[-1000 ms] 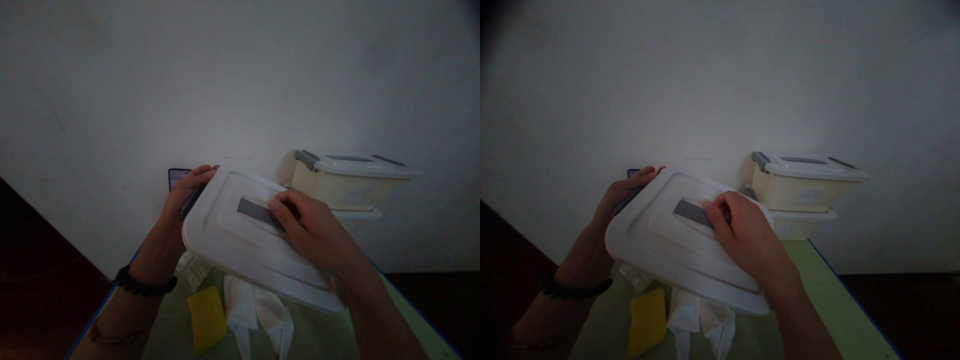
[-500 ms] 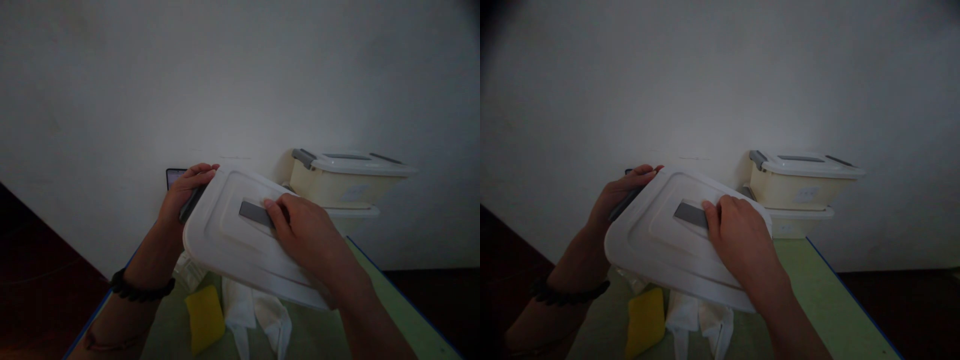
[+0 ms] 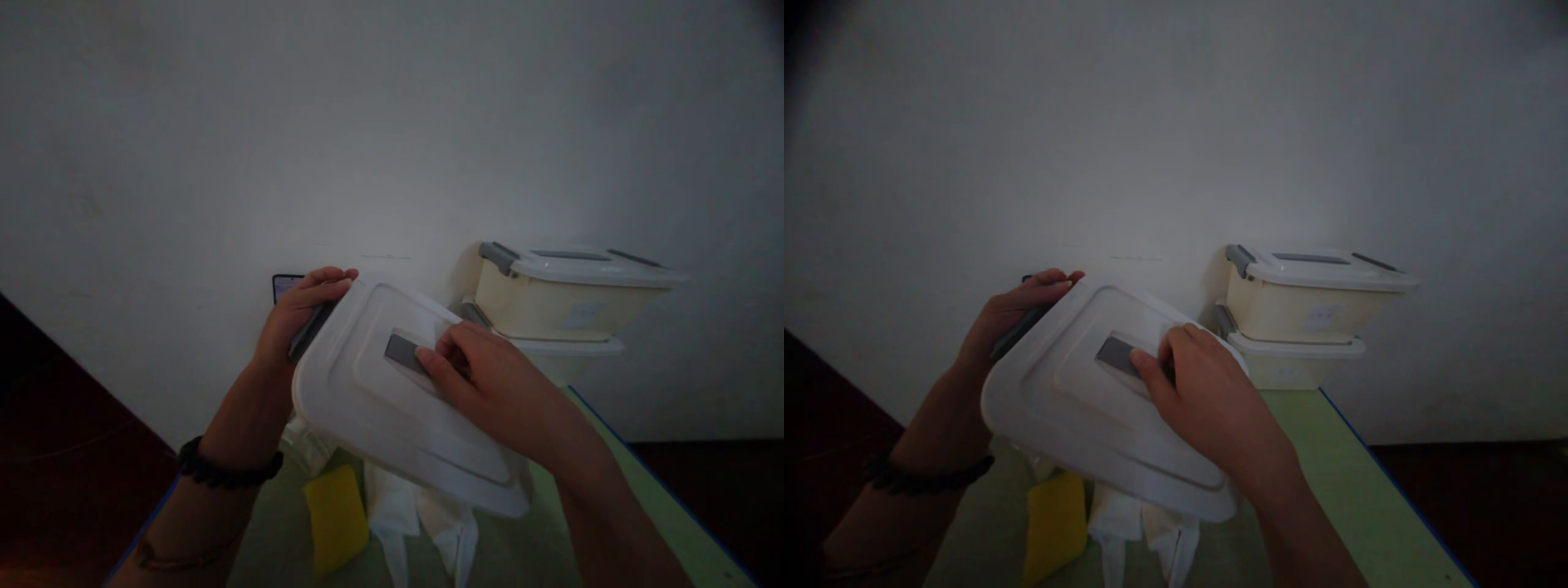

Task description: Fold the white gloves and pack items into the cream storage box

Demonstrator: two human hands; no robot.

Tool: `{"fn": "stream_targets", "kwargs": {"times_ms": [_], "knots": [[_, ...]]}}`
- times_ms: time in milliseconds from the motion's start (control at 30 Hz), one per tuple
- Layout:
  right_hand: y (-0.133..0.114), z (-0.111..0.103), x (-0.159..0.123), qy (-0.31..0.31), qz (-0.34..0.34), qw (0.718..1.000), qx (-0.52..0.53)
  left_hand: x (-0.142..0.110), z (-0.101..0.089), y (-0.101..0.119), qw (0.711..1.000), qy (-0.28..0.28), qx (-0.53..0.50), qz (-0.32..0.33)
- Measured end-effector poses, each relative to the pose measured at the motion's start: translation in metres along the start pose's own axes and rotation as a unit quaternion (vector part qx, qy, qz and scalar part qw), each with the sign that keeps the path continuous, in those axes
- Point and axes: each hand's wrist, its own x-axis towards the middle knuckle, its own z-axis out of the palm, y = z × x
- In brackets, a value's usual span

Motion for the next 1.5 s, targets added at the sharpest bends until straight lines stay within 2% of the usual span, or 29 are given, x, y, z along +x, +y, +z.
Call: {"fn": "stream_targets", "kwargs": {"times_ms": [100,200,500,700,867,1000,1133,1300,1367,1500], "knots": [[0.002,-0.003,-0.001,-0.047,0.001,0.999,0.016,-0.002,0.001,0.0,1.0,-0.006,0.024,-0.005],[0.003,-0.006,-0.001,-0.066,0.001,0.998,0.018,-0.002,0.001,0.001,0.998,-0.015,0.053,-0.007],[0.006,0.001,0.004,-0.045,-0.018,0.998,0.03,0.01,-0.009,0.003,0.992,-0.019,0.128,-0.013],[0.019,0.013,0.014,-0.042,-0.044,0.997,0.057,0.022,-0.027,-0.008,0.987,-0.058,0.149,0.02],[0.026,0.018,0.019,-0.064,-0.035,0.994,0.079,0.033,-0.037,-0.017,0.974,-0.058,0.21,0.056],[0.029,0.018,0.019,-0.08,-0.03,0.991,0.102,0.038,-0.041,-0.02,0.967,-0.061,0.234,0.084],[0.031,0.018,0.019,-0.08,-0.029,0.991,0.104,0.039,-0.042,-0.02,0.967,-0.073,0.234,0.067],[0.028,0.021,0.02,-0.05,-0.028,0.996,0.074,0.038,-0.041,-0.021,0.967,-0.079,0.231,0.072],[0.026,0.022,0.02,-0.034,-0.032,0.998,0.051,0.037,-0.041,-0.02,0.961,-0.069,0.253,0.089],[0.028,0.021,0.021,-0.038,-0.035,0.998,0.039,0.032,-0.04,-0.015,0.927,-0.064,0.336,0.153]]}}
